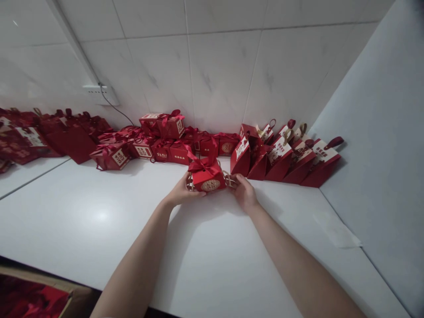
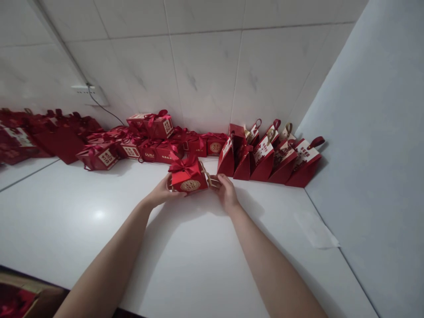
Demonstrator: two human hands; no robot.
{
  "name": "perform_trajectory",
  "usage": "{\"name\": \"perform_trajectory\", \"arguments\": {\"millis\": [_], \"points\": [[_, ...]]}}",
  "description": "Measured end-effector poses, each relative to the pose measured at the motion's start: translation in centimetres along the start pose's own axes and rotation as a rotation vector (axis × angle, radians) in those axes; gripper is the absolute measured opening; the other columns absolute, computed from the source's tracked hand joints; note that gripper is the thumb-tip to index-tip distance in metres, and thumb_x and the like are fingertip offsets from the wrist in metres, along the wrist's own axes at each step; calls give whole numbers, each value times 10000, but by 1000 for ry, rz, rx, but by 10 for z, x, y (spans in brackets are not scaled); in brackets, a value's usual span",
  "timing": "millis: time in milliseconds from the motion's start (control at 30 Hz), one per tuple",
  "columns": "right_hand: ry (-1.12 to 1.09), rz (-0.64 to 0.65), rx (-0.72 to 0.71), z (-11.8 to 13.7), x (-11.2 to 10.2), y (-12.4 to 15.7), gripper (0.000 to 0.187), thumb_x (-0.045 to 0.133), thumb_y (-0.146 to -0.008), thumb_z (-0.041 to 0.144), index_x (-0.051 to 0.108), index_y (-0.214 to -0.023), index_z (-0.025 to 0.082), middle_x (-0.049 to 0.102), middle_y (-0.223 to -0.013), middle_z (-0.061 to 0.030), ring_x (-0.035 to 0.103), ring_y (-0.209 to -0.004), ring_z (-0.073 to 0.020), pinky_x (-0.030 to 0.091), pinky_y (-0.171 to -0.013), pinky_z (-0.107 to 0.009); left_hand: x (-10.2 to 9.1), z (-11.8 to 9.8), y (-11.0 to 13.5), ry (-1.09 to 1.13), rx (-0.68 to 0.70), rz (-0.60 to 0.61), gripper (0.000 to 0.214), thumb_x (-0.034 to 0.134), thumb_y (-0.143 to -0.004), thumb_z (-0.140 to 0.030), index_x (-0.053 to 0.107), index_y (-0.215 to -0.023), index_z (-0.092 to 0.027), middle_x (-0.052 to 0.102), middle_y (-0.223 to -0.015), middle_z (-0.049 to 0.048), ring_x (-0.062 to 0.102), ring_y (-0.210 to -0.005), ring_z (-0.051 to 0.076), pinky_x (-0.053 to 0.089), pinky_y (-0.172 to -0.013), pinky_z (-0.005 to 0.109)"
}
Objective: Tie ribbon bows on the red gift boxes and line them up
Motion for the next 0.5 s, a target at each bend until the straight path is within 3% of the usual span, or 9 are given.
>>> {"name": "perform_trajectory", "arguments": {"millis": [100,200,267,333,433,500], "points": [[81,-29,-19,-3,-1,-2,293,763,-708,427,589,-840,231,700,-868,3,661,-793,-174,518,-717,-308,-8,2,6,10,-95,54,921,838,-524,-78,492,-1363,-238,559,-1323,168,639,-997,265,550,-743,325],[126,-32,-38,-5,-1,-1,371,824,-646,353,597,-913,234,693,-889,6,658,-788,-166,524,-728,-303,-15,6,13,112,-207,96,786,797,-611,-103,530,-1339,-232,590,-1272,153,651,-962,227,540,-740,291],[131,-22,-40,-6,1,0,426,856,-593,291,602,-930,237,695,-974,0,667,-851,-174,530,-769,-310,-25,11,16,147,-272,25,619,754,-707,-174,568,-1295,-214,653,-1121,124,657,-897,199,528,-700,260],[119,-7,-30,-5,2,1,402,851,-599,311,610,-912,239,696,-1023,-11,674,-912,-192,538,-803,-333,-33,19,18,214,-336,-53,391,729,-748,-190,659,-1130,-153,674,-868,82,639,-719,159,499,-601,223],[17,-44,-27,4,0,0,324,821,-638,392,621,-840,236,717,-949,-26,686,-891,-212,553,-799,-370,-38,23,18,372,-378,-116,98,728,-734,-121,681,-815,-94,551,-564,3,525,-491,106,430,-474,195],[-50,-95,-58,19,-3,-1,294,808,-644,412,619,-785,237,711,-837,-12,681,-808,-192,561,-775,-356,-44,15,16,471,-333,-167,67,696,-769,-135,645,-739,-104,470,-499,-33,490,-452,91,430,-464,189]]}}
Point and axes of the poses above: each hand's wrist, its own y-axis away from the middle knuckle, its own x-axis out of the palm, z = x × y, the point moved 9 cm from there along -y, towards the middle knuckle
